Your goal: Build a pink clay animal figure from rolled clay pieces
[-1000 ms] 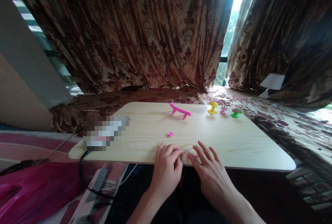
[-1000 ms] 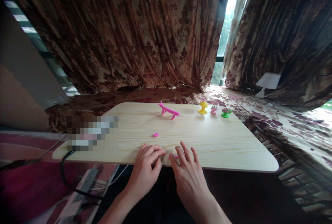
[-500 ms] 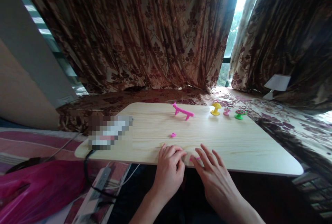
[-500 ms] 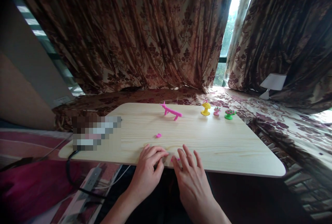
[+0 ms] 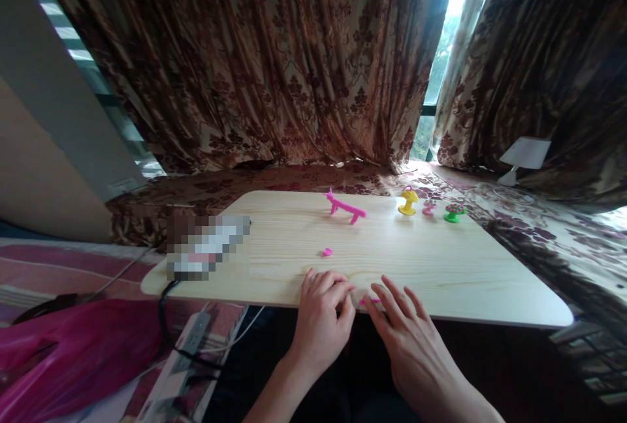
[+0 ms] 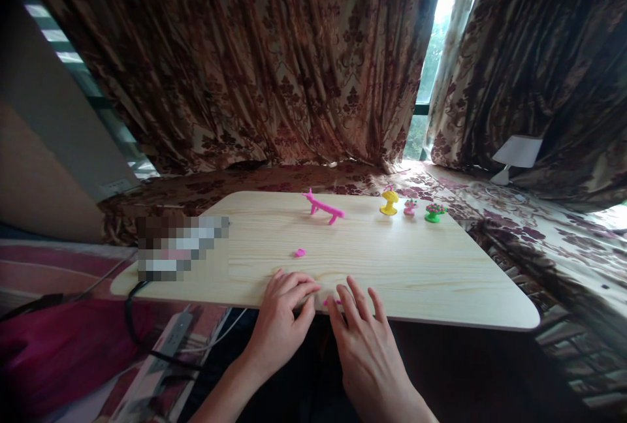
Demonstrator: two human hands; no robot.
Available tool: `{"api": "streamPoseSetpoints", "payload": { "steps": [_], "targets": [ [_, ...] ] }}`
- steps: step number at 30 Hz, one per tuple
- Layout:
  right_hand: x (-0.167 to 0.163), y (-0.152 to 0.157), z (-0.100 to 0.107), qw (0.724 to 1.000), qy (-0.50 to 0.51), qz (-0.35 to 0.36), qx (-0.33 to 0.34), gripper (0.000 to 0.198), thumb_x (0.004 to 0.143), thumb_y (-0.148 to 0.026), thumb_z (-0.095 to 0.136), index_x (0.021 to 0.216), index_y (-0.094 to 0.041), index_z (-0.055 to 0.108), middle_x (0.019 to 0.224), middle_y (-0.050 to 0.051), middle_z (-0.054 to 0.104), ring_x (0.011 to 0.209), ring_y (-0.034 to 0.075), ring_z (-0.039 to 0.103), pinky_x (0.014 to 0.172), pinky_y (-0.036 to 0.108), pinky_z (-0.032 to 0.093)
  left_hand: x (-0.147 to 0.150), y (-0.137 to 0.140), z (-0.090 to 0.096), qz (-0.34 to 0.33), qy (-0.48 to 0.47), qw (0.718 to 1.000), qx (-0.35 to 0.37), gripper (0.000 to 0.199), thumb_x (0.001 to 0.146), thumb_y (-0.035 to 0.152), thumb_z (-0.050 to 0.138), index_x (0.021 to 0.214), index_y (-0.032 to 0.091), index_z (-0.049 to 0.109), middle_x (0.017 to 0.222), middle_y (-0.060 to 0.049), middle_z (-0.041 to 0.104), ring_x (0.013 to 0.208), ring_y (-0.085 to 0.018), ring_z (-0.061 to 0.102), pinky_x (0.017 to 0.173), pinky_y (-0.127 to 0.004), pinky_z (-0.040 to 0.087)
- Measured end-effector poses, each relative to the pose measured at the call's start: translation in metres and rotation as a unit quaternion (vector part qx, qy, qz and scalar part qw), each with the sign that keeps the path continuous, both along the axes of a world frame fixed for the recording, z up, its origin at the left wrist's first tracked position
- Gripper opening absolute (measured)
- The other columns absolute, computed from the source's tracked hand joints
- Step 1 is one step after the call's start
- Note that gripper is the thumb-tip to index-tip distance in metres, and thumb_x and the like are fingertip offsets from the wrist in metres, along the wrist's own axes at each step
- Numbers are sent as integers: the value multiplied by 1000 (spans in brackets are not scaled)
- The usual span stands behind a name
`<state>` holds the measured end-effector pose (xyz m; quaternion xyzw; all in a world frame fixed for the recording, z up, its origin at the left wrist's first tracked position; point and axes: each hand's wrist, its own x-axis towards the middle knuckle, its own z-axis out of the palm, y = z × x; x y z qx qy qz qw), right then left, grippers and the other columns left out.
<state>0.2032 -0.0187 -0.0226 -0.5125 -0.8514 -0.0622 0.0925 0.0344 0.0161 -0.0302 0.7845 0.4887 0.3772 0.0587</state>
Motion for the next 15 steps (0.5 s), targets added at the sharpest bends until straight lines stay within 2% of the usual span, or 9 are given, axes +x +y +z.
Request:
{"api": "streamPoseSetpoints", "payload": {
  "steps": [5,11,15],
  "targets": [
    [-1,5,2,1000,21,-13,-3,60,73,-6,44,131,-21,45,142,7,39,137,25,15,108,45,20,3,-1,3,-1,3,1000,-9,19,82,17,50,90,26,65,92,-1,62,93,-20,56,106,-49,22],
    [7,15,5,999,27,-11,14,63,70,-3,40,130,-20,47,142,7,39,137,24,15,107,44,21,6,2,4,-6,17,1000,-18,17,81,19,52,91,25,64,92,-2,62,95,-21,55,102,-46,28],
    [17,12,5,999,28,-28,24,65,69,-1,41,131,-22,46,143,8,37,137,26,14,106,46,22,10,3,5,-7,16,1000,-20,17,79,16,53,88,26,64,92,-1,62,95,-21,55,103,-48,25]
  ]
}}
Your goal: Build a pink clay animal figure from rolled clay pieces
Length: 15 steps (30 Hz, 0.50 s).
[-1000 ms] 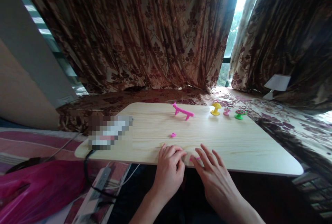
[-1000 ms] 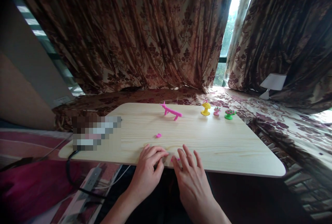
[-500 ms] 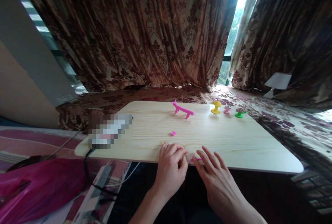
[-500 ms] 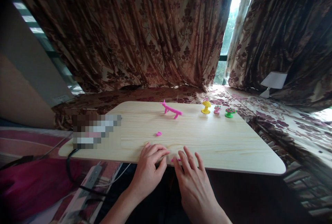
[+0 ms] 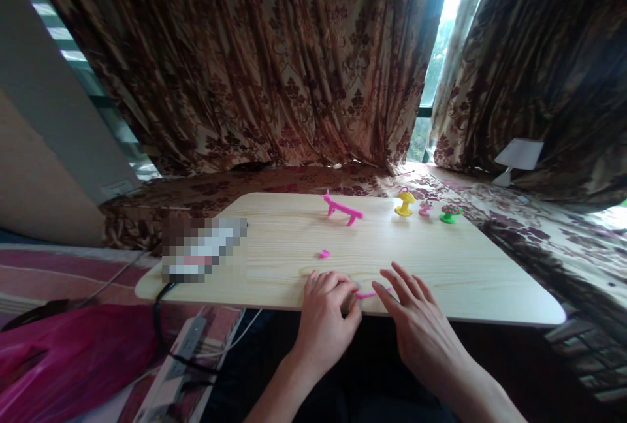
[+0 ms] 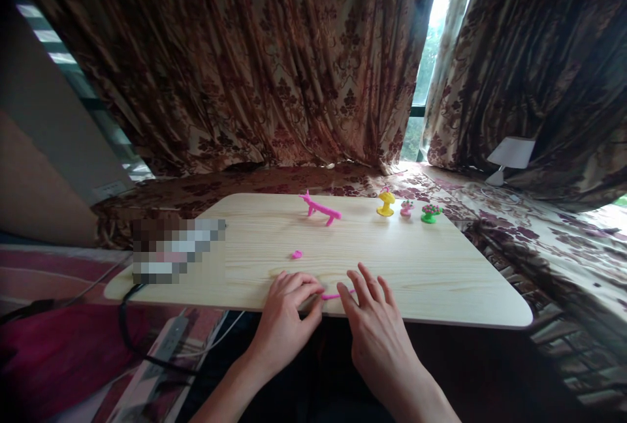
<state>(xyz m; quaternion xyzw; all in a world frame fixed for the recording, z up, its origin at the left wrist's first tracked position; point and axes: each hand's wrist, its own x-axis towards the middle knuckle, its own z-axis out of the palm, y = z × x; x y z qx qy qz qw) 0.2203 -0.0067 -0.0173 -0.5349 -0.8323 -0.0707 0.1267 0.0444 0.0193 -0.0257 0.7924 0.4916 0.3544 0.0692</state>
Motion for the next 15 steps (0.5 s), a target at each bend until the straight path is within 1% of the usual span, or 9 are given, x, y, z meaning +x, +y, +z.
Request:
{"api": "streamPoseSetpoints", "payload": {
  "steps": [3,10,13,15],
  "targets": [
    [1,-4,-2,1000,-4,7,-10,68,67,-1,42,130,-26,47,142,7,38,137,26,15,106,47,21,1,0,0,4,-8,1000,4,17,79,15,52,85,26,64,90,-1,62,93,-21,56,104,-48,25],
    [-3,-9,-7,999,-6,12,-33,64,69,-6,45,131,-24,46,142,7,39,137,26,14,108,47,18,1,0,-3,7,-11,1000,14,14,78,14,54,79,25,63,88,-1,62,92,-20,57,104,-48,25],
    [-4,-4,-6,1000,-4,-4,-30,64,70,-6,45,131,-24,45,142,7,40,137,26,15,107,47,19,1,0,-3,9,-12,1000,14,13,80,17,53,82,25,63,89,-1,63,93,-21,57,104,-48,25],
    [-5,-3,-6,999,-7,-5,-31,60,72,-9,45,130,-24,46,142,7,40,137,26,15,108,47,19,1,1,-4,8,-18,1000,14,14,80,19,54,89,25,63,92,-1,64,95,-21,56,103,-48,26]
  ]
}}
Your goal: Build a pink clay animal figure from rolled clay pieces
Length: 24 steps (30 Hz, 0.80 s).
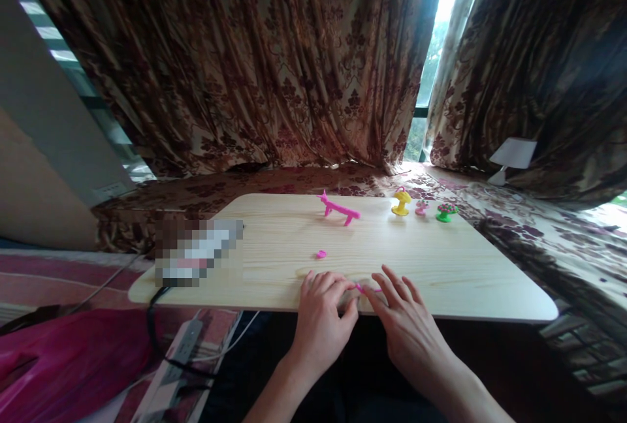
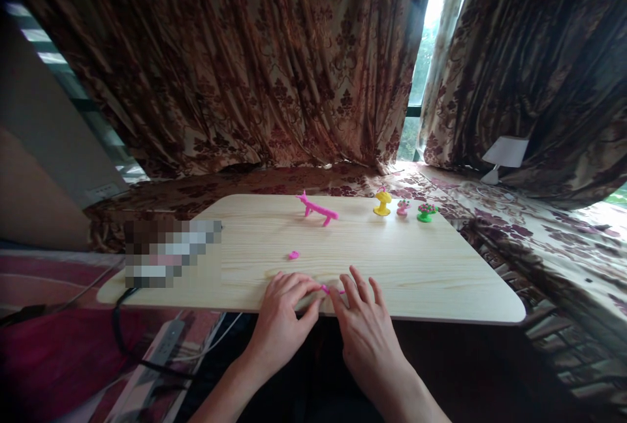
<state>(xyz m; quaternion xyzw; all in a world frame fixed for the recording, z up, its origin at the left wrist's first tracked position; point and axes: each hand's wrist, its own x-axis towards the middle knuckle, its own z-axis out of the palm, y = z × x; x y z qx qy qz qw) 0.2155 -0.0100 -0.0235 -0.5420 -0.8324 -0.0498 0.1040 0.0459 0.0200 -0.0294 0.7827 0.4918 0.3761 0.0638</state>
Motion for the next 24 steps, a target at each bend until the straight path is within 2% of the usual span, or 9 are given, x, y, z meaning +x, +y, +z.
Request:
{"api": "streamPoseSetpoints", "payload": {
  "steps": [3,8,13,19,24],
  "targets": [
    [1,-4,0,1000,-7,3,-2,56,74,-11,46,129,-23,48,142,7,40,138,25,14,108,46,19,0,1,0,-2,-5,1000,0,19,80,20,55,97,26,62,95,-1,64,96,-22,56,103,-48,26],
    [1,-4,1,1000,-1,1,-2,58,72,-9,45,129,-23,48,142,7,40,137,25,14,108,46,19,3,0,1,-5,13,1000,-2,14,82,19,53,81,27,65,88,0,62,92,-20,56,102,-48,26],
    [0,0,2,1000,8,-3,-3,58,72,-10,45,129,-22,48,142,8,40,137,27,15,108,47,19,3,-1,2,-5,14,1000,-2,14,81,18,52,81,26,64,88,-1,62,91,-20,56,102,-47,27],
    [1,-6,1,1000,-5,1,-3,59,72,-9,45,130,-22,47,142,7,39,138,26,13,108,47,18,2,-2,0,0,18,1000,-3,14,81,16,51,80,25,62,89,0,61,93,-19,56,105,-48,22],
    [3,5,5,1000,-12,-12,13,58,72,-8,44,129,-22,48,140,8,41,136,27,17,107,47,22,2,-1,1,-1,16,1000,0,14,79,15,52,79,25,62,88,0,62,91,-20,56,103,-48,26]
  ]
}}
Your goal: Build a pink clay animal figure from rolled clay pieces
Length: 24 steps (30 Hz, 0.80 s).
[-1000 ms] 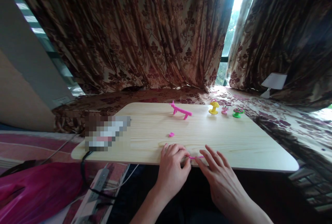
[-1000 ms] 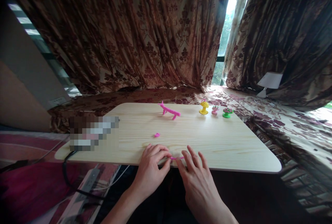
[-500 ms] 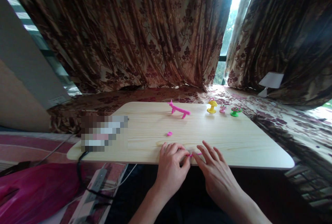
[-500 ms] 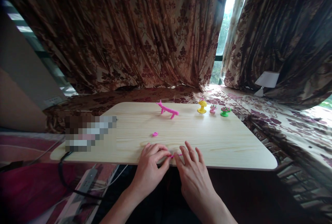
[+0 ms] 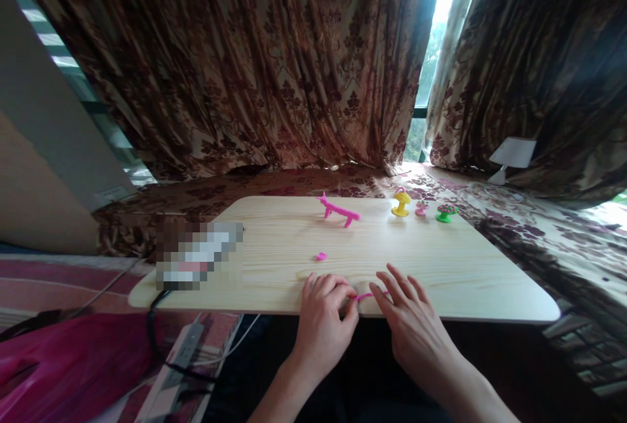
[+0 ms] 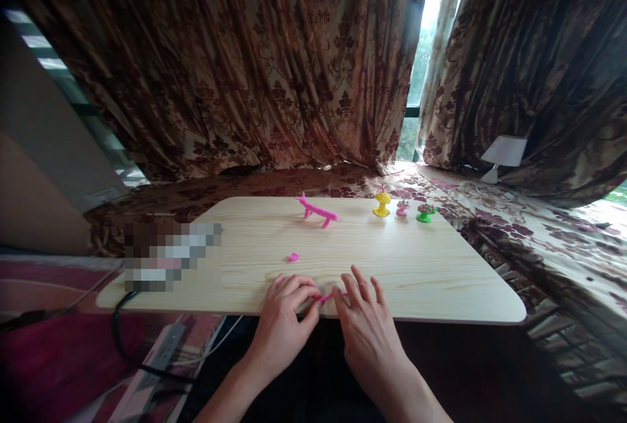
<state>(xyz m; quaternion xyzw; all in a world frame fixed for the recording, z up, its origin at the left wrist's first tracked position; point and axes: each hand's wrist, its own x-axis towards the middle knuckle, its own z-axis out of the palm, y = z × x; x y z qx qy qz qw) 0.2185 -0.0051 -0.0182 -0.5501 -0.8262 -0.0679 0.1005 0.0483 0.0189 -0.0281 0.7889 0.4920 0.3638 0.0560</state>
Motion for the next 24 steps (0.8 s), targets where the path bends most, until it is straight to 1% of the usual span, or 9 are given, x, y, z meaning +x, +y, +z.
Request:
{"api": "streamPoseSetpoints", "payload": {
  "steps": [4,8,12,17,24],
  "targets": [
    [8,-3,2,999,-10,-22,29,66,68,-1,42,131,-22,46,141,8,40,137,26,15,106,47,22,0,0,1,-3,-4,1000,6,15,80,15,52,79,25,62,87,-1,62,91,-20,56,103,-48,25],
    [11,-11,-3,1000,-10,-6,13,70,66,0,42,130,-27,46,141,7,39,137,27,15,105,48,22,-1,-1,1,-2,-4,1000,3,15,81,15,50,80,25,62,88,-1,61,91,-20,56,103,-48,25],
    [10,-13,-6,1000,-4,0,-4,67,66,-1,44,127,-26,48,140,8,40,137,27,15,106,48,21,-1,-2,1,-7,-1,1000,-1,12,79,16,53,79,25,61,88,-1,61,91,-20,55,104,-48,24],
    [6,-6,-2,1000,-2,-4,1,58,72,-7,47,127,-26,49,140,9,41,136,28,18,106,48,21,0,-1,1,2,8,1000,-2,11,81,18,52,78,24,61,88,-1,60,93,-20,55,103,-47,25],
    [6,-6,-1,998,-53,10,25,49,77,-16,53,126,-24,51,139,11,43,136,30,19,106,50,21,0,0,1,-1,4,1000,-3,11,79,16,54,78,24,60,89,0,61,93,-19,55,104,-47,24]
  ]
}}
